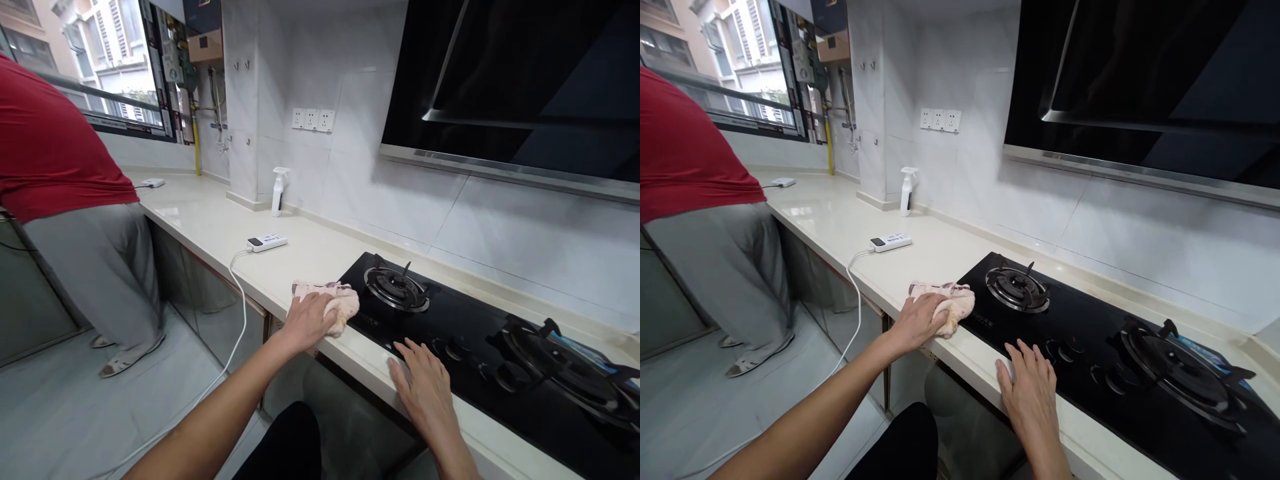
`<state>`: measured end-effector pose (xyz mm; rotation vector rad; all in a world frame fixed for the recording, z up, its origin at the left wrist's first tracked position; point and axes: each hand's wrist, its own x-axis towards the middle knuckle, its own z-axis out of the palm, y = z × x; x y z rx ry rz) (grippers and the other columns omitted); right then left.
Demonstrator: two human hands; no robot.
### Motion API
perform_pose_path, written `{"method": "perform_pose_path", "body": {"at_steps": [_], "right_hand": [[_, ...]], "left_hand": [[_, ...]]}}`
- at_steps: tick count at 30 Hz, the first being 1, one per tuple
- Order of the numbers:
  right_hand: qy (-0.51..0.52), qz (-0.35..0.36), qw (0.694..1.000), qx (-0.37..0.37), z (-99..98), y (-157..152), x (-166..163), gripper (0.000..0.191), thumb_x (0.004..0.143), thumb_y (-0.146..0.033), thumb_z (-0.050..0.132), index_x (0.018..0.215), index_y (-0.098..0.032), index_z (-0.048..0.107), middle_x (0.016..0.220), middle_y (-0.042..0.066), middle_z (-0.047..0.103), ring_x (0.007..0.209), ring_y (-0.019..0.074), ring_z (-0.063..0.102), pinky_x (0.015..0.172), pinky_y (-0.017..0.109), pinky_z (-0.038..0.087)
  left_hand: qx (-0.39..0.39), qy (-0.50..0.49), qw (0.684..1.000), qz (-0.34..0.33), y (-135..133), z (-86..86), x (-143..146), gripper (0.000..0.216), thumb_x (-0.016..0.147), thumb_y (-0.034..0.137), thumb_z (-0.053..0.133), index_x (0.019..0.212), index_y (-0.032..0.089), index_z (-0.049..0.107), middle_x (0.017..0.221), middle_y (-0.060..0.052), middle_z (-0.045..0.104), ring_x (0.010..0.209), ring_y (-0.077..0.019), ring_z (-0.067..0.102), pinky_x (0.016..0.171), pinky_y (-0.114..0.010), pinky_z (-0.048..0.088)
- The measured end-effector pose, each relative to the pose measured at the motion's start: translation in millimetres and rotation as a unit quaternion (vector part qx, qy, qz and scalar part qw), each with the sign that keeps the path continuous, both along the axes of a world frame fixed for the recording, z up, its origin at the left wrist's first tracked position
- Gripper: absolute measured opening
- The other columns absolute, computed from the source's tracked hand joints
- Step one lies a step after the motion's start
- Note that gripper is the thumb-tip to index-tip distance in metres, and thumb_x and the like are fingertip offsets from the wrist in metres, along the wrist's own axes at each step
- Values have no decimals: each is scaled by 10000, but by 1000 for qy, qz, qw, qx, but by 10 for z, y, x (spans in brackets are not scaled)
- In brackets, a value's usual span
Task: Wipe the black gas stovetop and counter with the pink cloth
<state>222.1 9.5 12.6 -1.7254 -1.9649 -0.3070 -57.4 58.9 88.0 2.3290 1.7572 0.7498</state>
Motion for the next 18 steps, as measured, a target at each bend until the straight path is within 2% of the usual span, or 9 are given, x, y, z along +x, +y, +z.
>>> {"method": "perform_pose_path", "body": {"at_steps": [4,8,11,14,18], "right_hand": [[11,4,1000,14,-24,2,-9,598,1017,-569,311,1318,-218,690,1464,103,599,1424,360,445,1167,574,333],[60,18,998,24,-40,25,10,627,1003,-618,311,1294,-217,695,1451,114,604,1415,369,455,1165,596,329],[141,56,988,16,3,36,65,602,1000,-624,350,1300,-217,678,1454,123,597,1385,344,494,1172,587,330],[266,89,960,19,83,14,122,553,993,-610,411,1277,-213,673,1441,129,598,1350,302,535,1166,521,369],[367,71,925,67,188,-104,126,518,974,-613,460,1207,-212,691,1372,125,632,1314,293,560,1139,474,405]], "left_hand": [[7,5,999,31,43,-34,47,333,1023,350,402,1277,244,589,1328,-93,677,1317,-296,553,1112,-541,372],[22,18,999,23,-163,-86,191,323,1025,320,413,1286,225,577,1334,-118,675,1384,-328,497,1121,-586,339],[12,24,1000,-13,-340,-91,346,306,1024,322,434,1270,215,580,1319,-126,685,1409,-340,471,1102,-598,353],[6,21,998,-61,-445,-93,553,301,1017,334,460,1262,212,586,1318,-126,686,1415,-339,456,1108,-605,352],[2,12,991,-134,-505,-125,906,344,1014,399,469,1275,206,584,1346,-143,664,1431,-359,429,1113,-641,360]]}}
